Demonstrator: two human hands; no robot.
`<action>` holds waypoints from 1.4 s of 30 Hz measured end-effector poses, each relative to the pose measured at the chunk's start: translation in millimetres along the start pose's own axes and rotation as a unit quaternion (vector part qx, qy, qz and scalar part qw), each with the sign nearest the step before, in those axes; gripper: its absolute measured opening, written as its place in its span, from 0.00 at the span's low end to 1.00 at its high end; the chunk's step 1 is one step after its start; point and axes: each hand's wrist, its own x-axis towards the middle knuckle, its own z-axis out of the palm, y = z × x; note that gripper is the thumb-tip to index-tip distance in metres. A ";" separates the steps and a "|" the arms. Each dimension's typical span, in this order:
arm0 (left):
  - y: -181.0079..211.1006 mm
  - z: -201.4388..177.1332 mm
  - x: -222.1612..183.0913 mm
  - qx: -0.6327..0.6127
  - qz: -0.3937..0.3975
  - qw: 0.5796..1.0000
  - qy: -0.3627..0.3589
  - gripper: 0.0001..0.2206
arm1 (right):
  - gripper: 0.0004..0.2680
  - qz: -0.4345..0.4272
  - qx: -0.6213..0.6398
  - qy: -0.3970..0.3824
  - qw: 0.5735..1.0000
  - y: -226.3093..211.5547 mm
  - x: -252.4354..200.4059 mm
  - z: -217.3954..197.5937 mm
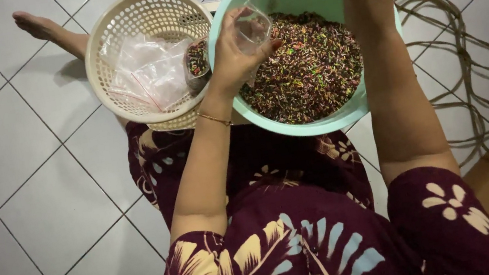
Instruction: A person sitting on the floor is using a spoon to scoop colorful sprinkles from a large bowl into a small plastic container.
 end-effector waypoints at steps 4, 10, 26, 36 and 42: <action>-6.3 -2.1 1.1 -0.059 -0.009 0.998 -0.005 0.37 | 0.07 0.027 -0.108 -0.012 0.994 39.5 3.0 -22.4; -11.7 -2.2 0.6 -0.086 0.016 0.996 -0.011 0.33 | 0.04 0.184 -0.239 -0.045 0.952 58.4 -0.5 -14.4; -18.0 -2.1 0.6 -0.113 0.006 0.994 -0.008 0.34 | 0.06 0.168 -0.087 -0.052 0.981 49.5 -0.6 -16.4; -11.8 -4.4 0.1 -0.036 0.018 0.999 -0.007 0.34 | 0.07 0.145 0.021 0.042 0.988 16.8 7.0 -14.6; -4.0 -2.9 0.4 0.005 0.012 1.000 -0.003 0.40 | 0.09 -0.006 0.035 -0.008 0.999 -2.7 -0.8 1.6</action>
